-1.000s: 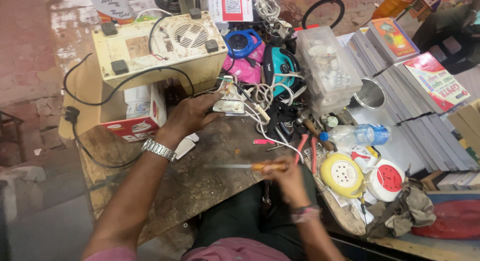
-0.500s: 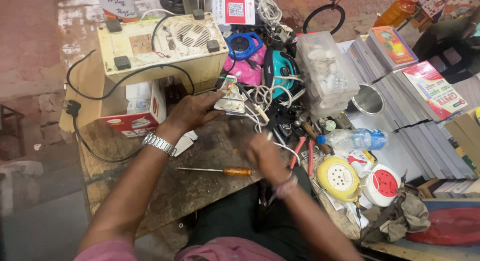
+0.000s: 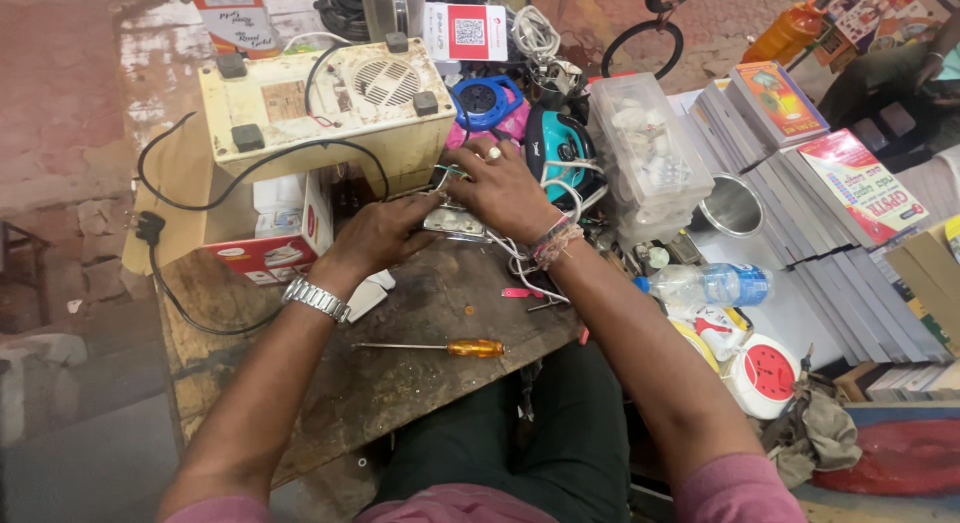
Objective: The person uses a screwdriver to tighten screws on the base of a small white appliance, likely an iron, while holding it steady with the other hand. The person repeatedly adjusts the appliance's position and continues to secure the screws.
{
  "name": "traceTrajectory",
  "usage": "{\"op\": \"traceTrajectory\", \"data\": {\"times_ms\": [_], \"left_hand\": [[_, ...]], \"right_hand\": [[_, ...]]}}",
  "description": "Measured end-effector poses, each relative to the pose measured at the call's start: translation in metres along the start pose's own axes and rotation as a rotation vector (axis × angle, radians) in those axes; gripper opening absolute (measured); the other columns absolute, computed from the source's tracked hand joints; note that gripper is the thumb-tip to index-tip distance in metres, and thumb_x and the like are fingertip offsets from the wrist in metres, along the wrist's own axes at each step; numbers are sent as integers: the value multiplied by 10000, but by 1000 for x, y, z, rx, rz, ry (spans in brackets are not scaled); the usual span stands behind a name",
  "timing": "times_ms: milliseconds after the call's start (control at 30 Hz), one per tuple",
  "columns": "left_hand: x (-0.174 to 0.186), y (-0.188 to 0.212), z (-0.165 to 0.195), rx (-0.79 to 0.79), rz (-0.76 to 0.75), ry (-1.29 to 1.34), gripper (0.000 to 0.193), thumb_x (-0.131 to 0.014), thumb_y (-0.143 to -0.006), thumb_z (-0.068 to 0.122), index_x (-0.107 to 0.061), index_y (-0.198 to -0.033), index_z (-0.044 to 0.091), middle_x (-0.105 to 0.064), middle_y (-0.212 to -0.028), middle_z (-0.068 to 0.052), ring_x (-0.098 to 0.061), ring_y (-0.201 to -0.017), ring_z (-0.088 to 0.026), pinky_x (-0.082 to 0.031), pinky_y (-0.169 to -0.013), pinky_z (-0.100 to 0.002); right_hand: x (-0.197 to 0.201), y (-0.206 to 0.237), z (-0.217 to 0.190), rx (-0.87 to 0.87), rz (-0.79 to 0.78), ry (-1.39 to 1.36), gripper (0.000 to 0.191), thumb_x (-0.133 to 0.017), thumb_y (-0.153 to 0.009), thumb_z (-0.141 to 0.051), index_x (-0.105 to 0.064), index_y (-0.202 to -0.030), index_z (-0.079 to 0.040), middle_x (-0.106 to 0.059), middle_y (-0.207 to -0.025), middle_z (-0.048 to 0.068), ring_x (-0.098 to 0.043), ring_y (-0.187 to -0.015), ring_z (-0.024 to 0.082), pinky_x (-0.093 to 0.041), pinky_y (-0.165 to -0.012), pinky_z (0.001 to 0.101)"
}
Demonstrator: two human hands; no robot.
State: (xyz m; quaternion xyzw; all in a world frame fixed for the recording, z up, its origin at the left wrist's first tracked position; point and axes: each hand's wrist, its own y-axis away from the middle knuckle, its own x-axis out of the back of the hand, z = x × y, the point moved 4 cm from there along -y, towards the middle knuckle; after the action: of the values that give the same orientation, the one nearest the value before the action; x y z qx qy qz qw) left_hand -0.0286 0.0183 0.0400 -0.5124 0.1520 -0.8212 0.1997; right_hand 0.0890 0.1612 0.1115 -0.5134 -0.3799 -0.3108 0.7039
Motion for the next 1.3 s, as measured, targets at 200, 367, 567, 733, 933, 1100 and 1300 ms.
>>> {"op": "traceTrajectory", "data": {"times_ms": [200,367,567,733,933,1100,1300], "left_hand": [[1,0,-1,-7,7,-26,567,-776,-871,329,-601,-1350,82,-712,-1135,-179,-708,-919,-379,-580,-770,-463],[-1,3,-3,53,-51,-14,559,-767,-872,339,-603,-1353,104,-719,-1139,-153,-711,-915,-362,-578,-782,-460],[-1,3,-4,21,-24,-16,570,-757,-883,351,-593,-1370,105,-717,-1120,-150,-708,-930,-370,-578,-779,-463],[-5,3,-6,35,-27,-52,569,-761,-883,360,-596,-1364,104,-716,-1113,-159,-707,-906,-378,-578,-759,-469],[-4,4,-6,15,-6,-56,549,-758,-885,362,-603,-1341,97,-715,-1108,-160,-708,-919,-379,-580,-761,-470],[-3,5,-8,49,-43,-48,547,-755,-889,369,-600,-1347,113,-716,-1103,-156,-706,-914,-378,-575,-761,-478],[-2,3,-6,66,-50,-40,541,-745,-896,389,-596,-1352,138,-716,-1128,-150,-707,-927,-378,-573,-768,-482]], "right_hand": [[-4,-6,4,33,-28,5,203,-699,-818,-210,-792,-998,-201,-628,-1270,26,-544,-1213,254,-421,-952,427],[-3,-12,2,24,-50,-31,147,-711,-805,-230,-795,-922,-196,-643,-1227,-1,-534,-1199,244,-416,-944,420],[-10,-12,2,86,-100,1,155,-675,-867,-233,-770,-955,-149,-631,-1145,26,-533,-1175,241,-406,-965,422],[-14,-9,2,136,-95,49,208,-634,-892,-235,-759,-1017,-125,-618,-1186,32,-521,-1200,234,-393,-941,408],[-15,-10,2,114,-116,25,219,-612,-902,-232,-752,-1030,-123,-612,-1182,19,-515,-1218,221,-385,-938,406],[-15,-11,0,19,-134,-24,175,-643,-889,-227,-771,-983,-153,-617,-1190,1,-504,-1253,240,-379,-955,441],[-20,-11,5,-139,-125,-90,113,-758,-794,-247,-805,-890,-210,-603,-1283,16,-459,-1329,279,-355,-991,517]]}}
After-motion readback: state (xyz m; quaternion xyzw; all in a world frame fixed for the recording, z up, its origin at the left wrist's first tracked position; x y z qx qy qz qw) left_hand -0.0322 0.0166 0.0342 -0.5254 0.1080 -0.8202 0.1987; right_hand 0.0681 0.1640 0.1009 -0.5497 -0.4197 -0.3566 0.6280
